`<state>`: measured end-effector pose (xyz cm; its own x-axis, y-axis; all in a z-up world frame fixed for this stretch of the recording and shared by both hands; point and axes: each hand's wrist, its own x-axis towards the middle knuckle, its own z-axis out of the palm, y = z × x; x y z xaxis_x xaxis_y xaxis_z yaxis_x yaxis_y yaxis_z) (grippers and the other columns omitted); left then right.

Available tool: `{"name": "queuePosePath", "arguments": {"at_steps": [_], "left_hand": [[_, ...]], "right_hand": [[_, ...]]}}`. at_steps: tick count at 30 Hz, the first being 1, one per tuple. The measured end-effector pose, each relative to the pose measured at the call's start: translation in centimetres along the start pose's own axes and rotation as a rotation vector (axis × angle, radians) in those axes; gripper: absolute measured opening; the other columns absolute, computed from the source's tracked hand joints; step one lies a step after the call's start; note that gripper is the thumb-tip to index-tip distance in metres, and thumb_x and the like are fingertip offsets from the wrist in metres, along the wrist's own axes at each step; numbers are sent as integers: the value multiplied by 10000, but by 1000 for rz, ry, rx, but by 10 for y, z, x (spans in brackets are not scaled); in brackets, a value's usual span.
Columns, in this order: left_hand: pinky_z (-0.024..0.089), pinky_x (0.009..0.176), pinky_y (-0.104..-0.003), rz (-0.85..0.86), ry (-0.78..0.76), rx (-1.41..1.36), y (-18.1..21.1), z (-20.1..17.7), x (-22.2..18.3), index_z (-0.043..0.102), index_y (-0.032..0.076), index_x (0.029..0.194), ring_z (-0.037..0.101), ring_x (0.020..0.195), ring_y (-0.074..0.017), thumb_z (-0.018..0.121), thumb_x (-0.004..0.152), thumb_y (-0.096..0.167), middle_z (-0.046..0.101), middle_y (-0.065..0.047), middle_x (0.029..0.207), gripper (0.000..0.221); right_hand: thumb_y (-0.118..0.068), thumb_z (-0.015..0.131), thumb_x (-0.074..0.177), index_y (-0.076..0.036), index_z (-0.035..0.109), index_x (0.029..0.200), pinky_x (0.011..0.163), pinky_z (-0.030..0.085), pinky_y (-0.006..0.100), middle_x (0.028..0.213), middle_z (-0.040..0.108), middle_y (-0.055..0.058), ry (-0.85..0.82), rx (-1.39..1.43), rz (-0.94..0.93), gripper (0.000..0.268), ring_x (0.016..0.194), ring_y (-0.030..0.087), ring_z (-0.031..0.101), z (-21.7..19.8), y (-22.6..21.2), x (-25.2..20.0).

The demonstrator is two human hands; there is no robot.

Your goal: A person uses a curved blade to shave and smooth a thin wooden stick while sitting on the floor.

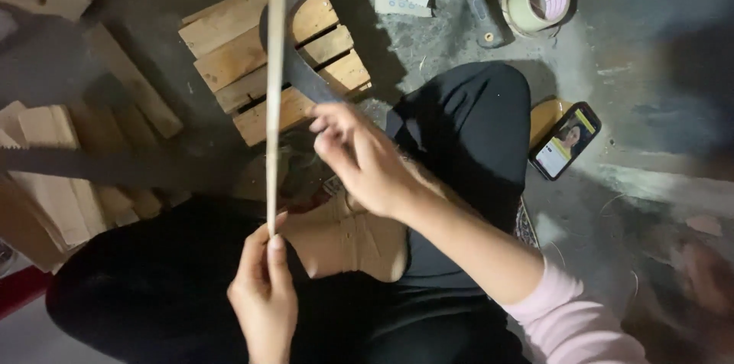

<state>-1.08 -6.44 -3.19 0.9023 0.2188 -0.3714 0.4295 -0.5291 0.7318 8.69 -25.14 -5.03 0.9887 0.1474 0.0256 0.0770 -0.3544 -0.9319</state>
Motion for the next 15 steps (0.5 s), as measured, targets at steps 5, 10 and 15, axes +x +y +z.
{"name": "queuePosePath", "arguments": {"at_steps": [5, 10, 15], "left_hand": [[418, 460, -256, 92, -36, 100, 1, 10, -4, 720, 99, 1171, 507, 452, -105, 601, 986, 83, 663, -18, 633, 220], [440, 484, -236, 17, -138, 27, -1, 4, -4, 719, 105, 1117, 542, 480, -97, 612, 972, 83, 671, -3, 629, 181], [326, 455, -243, -193, -417, -403, -15, -2, 0, 714, 26, 1183, 413, 493, -100, 544, 1018, 127, 521, -22, 621, 258]], "right_hand": [[-66, 563, 1017, 15, 522, 1201, 722, 619, 272, 970, 695, 119, -43, 273, 64, 205, 828, 174, 717, 11, -26, -17], [-68, 640, 975, -35, 561, 1135, 656, 583, 252, 879, 700, 65, -112, 291, 143, 181, 748, 135, 697, 8, -21, -20], [-83, 587, 1020, -37, 580, 1019, 664, 580, 219, 823, 681, 44, -199, 380, 187, 46, 733, 98, 669, 1, -12, -20]]}}
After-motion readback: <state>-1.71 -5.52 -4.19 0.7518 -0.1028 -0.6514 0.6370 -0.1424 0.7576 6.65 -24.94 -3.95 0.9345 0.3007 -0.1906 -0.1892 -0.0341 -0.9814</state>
